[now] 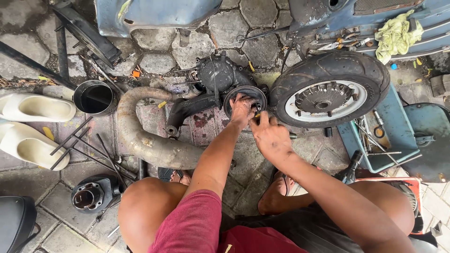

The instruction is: The person uses a screwdriver to loosen and remove screws from a motorcycle brake assembly. They then use a wrench to further adjust the components. The person removes a circular metal part from the assembly and places it aside.

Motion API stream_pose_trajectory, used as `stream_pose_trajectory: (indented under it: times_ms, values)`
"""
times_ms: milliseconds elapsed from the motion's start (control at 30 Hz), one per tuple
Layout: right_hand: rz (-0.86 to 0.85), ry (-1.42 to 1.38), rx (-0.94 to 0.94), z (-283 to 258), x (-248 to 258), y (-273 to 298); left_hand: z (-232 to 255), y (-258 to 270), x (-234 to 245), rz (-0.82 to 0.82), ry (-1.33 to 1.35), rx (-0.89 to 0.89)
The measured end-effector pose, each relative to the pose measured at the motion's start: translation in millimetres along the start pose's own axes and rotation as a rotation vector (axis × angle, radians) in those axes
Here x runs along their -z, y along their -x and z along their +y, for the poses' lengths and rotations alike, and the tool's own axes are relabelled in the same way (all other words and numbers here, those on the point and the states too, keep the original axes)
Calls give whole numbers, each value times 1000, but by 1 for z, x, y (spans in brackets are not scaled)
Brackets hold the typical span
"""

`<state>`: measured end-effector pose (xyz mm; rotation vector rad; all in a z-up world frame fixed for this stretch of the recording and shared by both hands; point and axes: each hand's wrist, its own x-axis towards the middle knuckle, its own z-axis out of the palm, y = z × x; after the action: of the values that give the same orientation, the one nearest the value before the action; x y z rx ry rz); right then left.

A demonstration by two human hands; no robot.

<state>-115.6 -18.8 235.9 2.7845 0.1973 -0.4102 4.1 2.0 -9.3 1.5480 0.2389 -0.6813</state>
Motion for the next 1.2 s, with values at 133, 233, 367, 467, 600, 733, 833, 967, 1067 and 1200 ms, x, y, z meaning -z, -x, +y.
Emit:
stream_pose_trajectory:
  times_ms: [133, 233, 367, 467, 600, 733, 833, 967, 1067, 1200]
  values:
    - [-208, 515, 152, 19, -11, -6, 8, 5, 0, -19, 341, 143]
    - [-155, 586, 269, 29, -49, -11, -40, -35, -6, 80, -199, -249]
    - [120, 102, 162, 35, -12, -4, -114, -128, -94, 764, -516, -118]
    - [73, -36, 16, 38, -42, -7, -113, -105, -28, 127, -806, -601]
    - [406, 238, 367, 47, -36, -6, -27, -18, 5, 129, -967, -766]
    - [301, 71, 204, 49, -27, -4, -19, -16, 9, 145, -1100, -835]
    - [429, 179, 246, 48, -29, -4, -50, -54, 6, 107, -1125, -862]
    - [250, 130, 174, 50, -74, -18, -64, -65, 6, 120, -1105, -836]
    - [192, 74, 302, 52, -26, -5, -14, 10, -3, 355, -1216, -645]
    - [316, 98, 151, 59, -25, 2, -58, -57, -2, 122, -926, -668]
